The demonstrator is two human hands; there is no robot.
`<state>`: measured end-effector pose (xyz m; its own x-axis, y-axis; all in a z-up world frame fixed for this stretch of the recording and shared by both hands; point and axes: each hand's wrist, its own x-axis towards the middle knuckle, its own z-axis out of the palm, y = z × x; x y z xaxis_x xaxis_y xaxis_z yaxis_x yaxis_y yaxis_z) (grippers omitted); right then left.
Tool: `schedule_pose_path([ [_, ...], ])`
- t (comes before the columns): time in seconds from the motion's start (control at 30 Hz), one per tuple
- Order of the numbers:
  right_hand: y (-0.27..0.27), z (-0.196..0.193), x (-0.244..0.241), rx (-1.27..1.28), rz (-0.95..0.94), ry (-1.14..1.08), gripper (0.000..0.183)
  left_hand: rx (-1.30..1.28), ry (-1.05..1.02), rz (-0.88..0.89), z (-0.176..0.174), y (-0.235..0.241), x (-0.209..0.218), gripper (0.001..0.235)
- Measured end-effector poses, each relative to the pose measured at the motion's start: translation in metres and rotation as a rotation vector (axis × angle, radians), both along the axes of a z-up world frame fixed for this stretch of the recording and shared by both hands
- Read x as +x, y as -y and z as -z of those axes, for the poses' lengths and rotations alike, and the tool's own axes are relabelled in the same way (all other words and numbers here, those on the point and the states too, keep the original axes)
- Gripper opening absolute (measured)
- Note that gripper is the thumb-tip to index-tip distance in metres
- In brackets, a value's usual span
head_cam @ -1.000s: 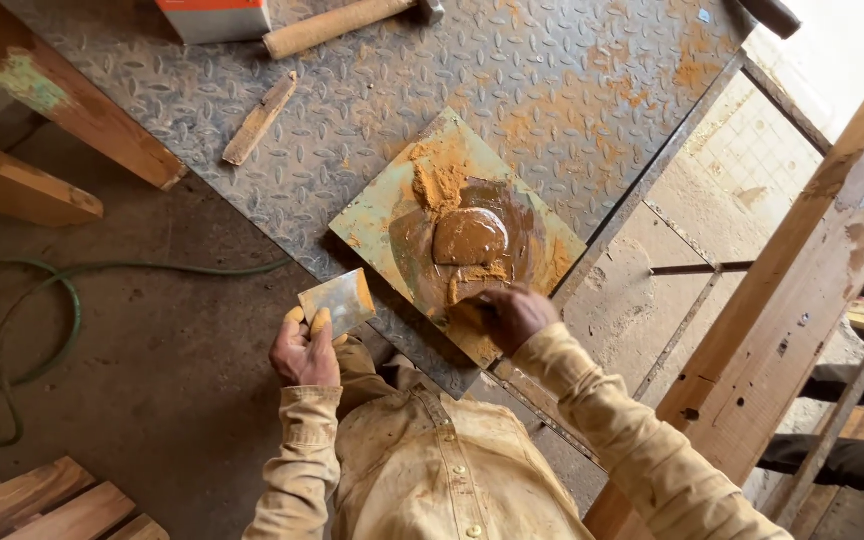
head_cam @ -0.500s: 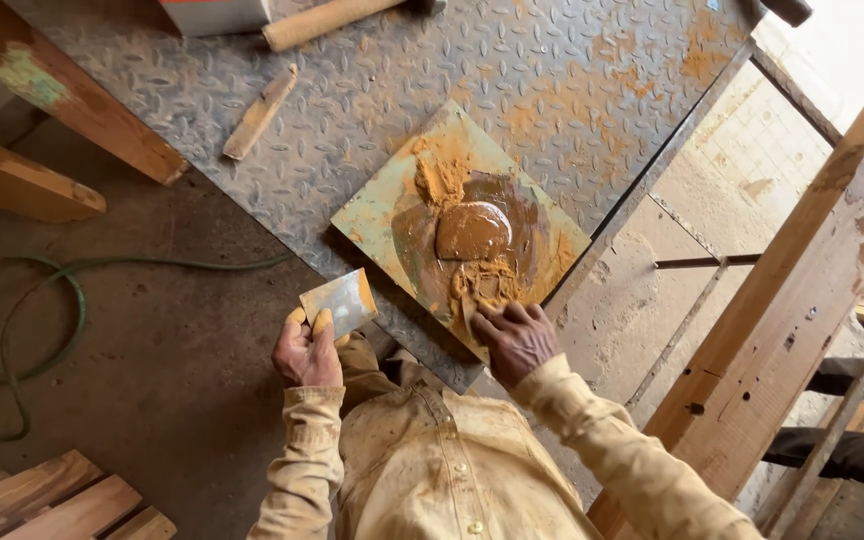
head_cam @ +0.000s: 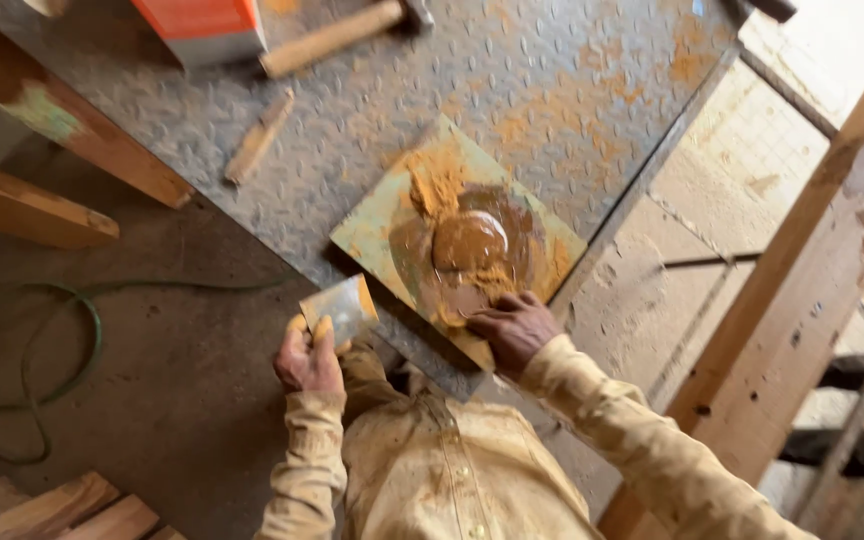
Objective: The person mixes a brown wood filler paste with powder on a mixing board, then scoops the paste with a small spatula and presses it into holes and defects on the surface of a long wooden plank, smoothing each filled spot by hand and repeating along the plank.
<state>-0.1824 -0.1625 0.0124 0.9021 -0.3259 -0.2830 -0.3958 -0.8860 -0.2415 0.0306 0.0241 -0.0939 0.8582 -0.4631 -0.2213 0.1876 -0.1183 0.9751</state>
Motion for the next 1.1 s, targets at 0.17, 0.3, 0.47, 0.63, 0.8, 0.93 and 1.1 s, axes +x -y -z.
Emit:
schedule_pose_path([
  [0.17, 0.017, 0.011, -0.004, -0.133, 0.311, -0.110, 0.041, 0.109, 0.007, 0.018, -0.009, 0.002, -0.001, 0.024],
  [0.3, -0.022, 0.008, -0.016, -0.538, 0.006, 0.211, 0.064, -0.065, -0.064, -0.005, -0.003, 0.006, 0.002, 0.025],
  [0.47, -0.006, -0.042, 0.011, 0.043, 0.294, -0.295, 0.042, -0.051, -0.076, -0.019, -0.003, 0.013, 0.000, 0.025],
  [0.63, -0.017, -0.002, 0.005, -0.072, 0.163, -0.141, 0.045, 0.043, 0.004, 0.005, 0.001, 0.003, -0.002, 0.024],
  [0.8, -0.008, 0.015, -0.022, -0.143, -0.061, 0.172, 0.045, -0.051, -0.020, -0.034, -0.003, -0.004, 0.000, 0.025],
  [0.93, 0.009, 0.007, -0.007, -0.139, 0.249, -0.101, 0.030, -0.021, -0.042, -0.038, 0.001, -0.006, -0.003, 0.026],
  [1.1, -0.039, 0.041, -0.021, -0.581, 0.120, 0.275, 0.065, 0.031, -0.029, -0.026, -0.003, -0.005, -0.004, 0.023],
])
